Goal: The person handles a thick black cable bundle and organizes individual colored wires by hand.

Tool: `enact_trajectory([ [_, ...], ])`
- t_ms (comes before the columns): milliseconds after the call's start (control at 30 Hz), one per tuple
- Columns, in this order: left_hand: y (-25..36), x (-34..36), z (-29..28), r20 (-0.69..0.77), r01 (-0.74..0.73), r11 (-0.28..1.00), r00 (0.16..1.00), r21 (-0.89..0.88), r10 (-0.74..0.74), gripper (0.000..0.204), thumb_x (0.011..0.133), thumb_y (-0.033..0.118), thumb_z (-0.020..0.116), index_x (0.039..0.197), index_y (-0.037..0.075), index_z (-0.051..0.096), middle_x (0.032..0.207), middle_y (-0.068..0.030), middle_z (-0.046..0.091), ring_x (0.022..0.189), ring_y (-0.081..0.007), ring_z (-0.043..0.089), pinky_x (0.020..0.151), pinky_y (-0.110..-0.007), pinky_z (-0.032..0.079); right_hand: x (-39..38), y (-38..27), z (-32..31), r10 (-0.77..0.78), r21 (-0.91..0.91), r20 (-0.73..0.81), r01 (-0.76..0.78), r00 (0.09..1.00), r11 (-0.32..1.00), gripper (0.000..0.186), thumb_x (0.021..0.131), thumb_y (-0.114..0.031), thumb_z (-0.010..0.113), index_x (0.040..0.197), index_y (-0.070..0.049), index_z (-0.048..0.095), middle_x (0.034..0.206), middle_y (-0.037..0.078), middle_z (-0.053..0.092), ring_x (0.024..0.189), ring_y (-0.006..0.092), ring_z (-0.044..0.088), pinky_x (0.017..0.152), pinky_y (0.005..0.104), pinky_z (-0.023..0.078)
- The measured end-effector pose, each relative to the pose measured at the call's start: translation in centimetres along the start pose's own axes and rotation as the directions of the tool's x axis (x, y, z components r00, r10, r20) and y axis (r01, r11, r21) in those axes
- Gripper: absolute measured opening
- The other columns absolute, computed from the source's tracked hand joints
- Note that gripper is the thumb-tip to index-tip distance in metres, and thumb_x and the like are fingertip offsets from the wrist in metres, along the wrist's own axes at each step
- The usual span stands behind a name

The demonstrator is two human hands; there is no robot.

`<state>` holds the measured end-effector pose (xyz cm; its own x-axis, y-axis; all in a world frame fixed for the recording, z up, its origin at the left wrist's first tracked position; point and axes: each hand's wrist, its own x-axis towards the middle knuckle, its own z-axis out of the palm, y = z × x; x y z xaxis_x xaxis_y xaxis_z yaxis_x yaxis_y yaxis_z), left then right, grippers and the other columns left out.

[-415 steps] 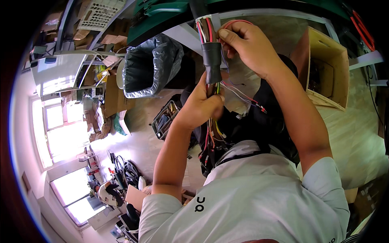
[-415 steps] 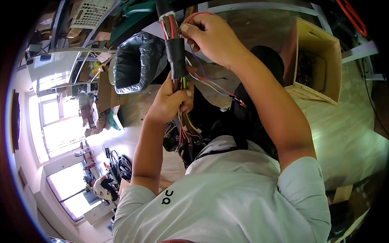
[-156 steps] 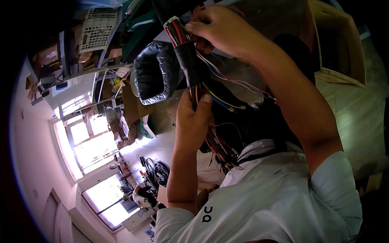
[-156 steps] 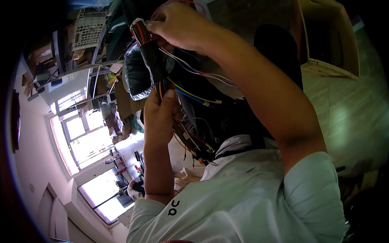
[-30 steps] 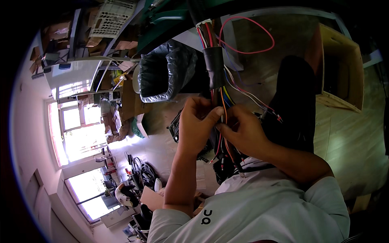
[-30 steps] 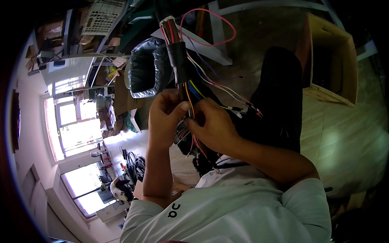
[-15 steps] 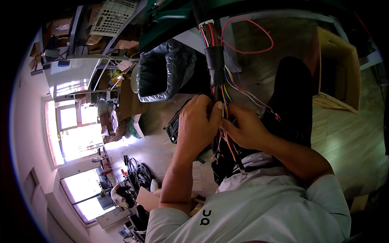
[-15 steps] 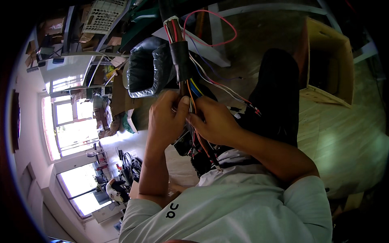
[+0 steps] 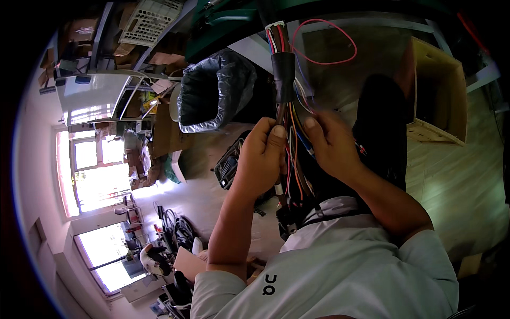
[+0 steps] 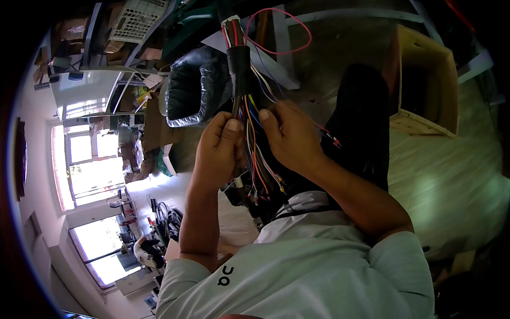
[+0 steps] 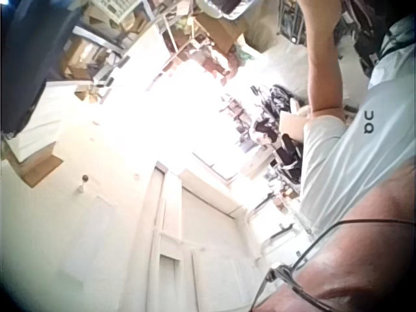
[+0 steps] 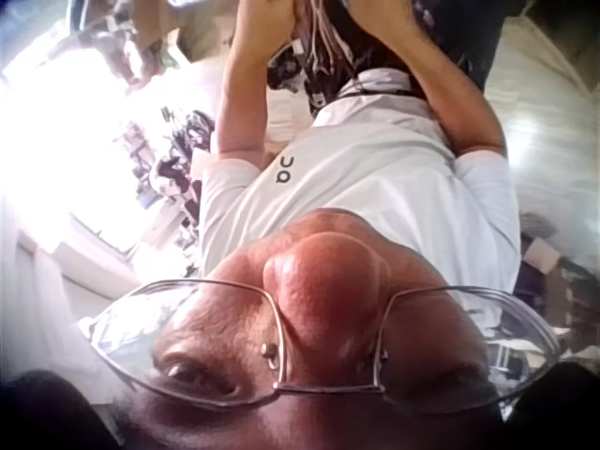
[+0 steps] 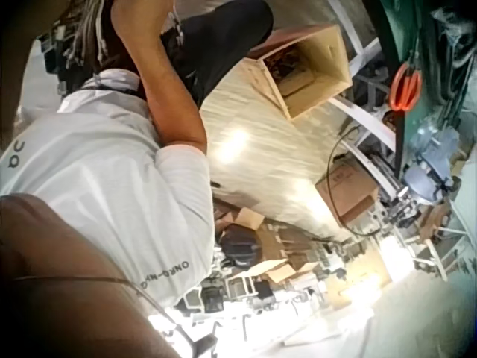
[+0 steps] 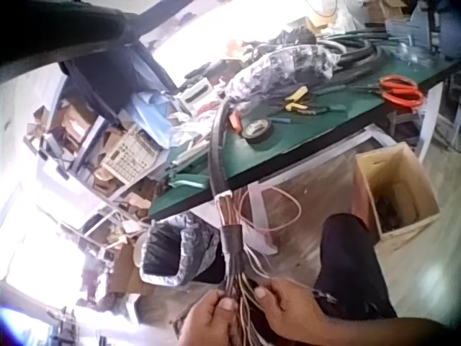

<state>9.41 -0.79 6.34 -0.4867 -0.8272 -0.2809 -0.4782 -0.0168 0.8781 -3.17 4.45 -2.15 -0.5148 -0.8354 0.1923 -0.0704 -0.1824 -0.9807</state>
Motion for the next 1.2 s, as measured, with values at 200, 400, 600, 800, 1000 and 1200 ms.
enact_trajectory([
  [200,0.6,-0.5,0.6,0.03,0.123,0.945,0.992,-0.303,-0.12,0.025,0.103,0.025,0.045,0.096,0.004,0.055,0.061,0.0063,0.036,0.049,-0.0029,0.032,0.043,-0.02,0.026,5.8,-1.8,0.1,-0.027,-0.144,-0.049,0.02,0.998,0.989,0.042,0.087,-0.036,0.065,0.078,0.004,0.059,0.07,0.016,0.061,0.064,0.0269,0.06,0.059,0.0375,0.045],
  [400,-1.8,0.3,0.6,-0.032,0.017,0.984,0.999,-0.177,-0.023,0.026,0.103,0.023,0.044,0.097,0.001,0.056,0.062,0.0062,0.039,0.051,-0.0024,0.032,0.045,-0.02,0.028,8.8,-1.7,3.5,0.096,-0.271,-0.16,-0.137,0.982,0.953,0.046,0.076,-0.04,0.073,0.074,0.004,0.062,0.067,0.016,0.064,0.061,0.0293,0.062,0.061,0.0393,0.049],
  [600,-2.2,0.5,0.9,-0.113,-0.214,0.97,0.967,0.113,0.227,0.035,0.103,0.024,0.041,0.08,-0.002,0.049,0.068,-0.0106,0.053,0.063,-0.0177,0.049,0.062,-0.035,0.041,7.8,-1.3,4.9,0.0,-0.413,-0.397,-0.178,0.918,0.893,0.042,0.071,-0.037,0.069,0.071,0.005,0.064,0.066,0.017,0.066,0.06,0.0341,0.065,0.064,0.0421,0.052],
  [800,-2.8,0.6,1.2,-0.105,-0.188,0.982,0.976,0.014,0.189,0.034,0.103,0.027,0.041,0.087,0.0,0.053,0.068,-0.0013,0.048,0.06,-0.0094,0.04,0.056,-0.028,0.036,8.4,-3.9,4.4,0.519,0.245,-0.006,-0.502,0.855,0.829,0.024,0.074,-0.017,0.065,0.083,0.005,0.061,0.07,0.012,0.063,0.054,0.0166,0.057,0.048,0.0321,0.044],
  [1000,-3.3,0.4,0.7,-0.06,-0.206,0.969,0.978,-0.138,0.199,0.032,0.104,0.03,0.041,0.084,0.006,0.049,0.066,0.0047,0.041,0.054,-0.0056,0.035,0.048,-0.024,0.03,9.1,-3.9,4.9,0.479,0.116,-0.036,-0.473,0.877,0.874,0.019,0.075,-0.013,0.059,0.067,0.004,0.062,0.059,0.011,0.061,0.051,0.0196,0.06,0.049,0.0338,0.047],
  [1200,-1.6,-0.9,0.4,0.074,0.016,0.872,0.997,-0.49,0.023,0.027,0.103,0.028,0.042,0.086,0.008,0.048,0.061,0.0066,0.034,0.048,-0.0047,0.03,0.042,-0.022,0.026,9.9,-3.5,5.2,0.473,0.102,-0.038,-0.467,0.88,0.878,0.015,0.075,-0.01,0.06,0.069,0.003,0.062,0.06,0.012,0.06,0.051,0.0198,0.059,0.049,0.0335,0.047],
])
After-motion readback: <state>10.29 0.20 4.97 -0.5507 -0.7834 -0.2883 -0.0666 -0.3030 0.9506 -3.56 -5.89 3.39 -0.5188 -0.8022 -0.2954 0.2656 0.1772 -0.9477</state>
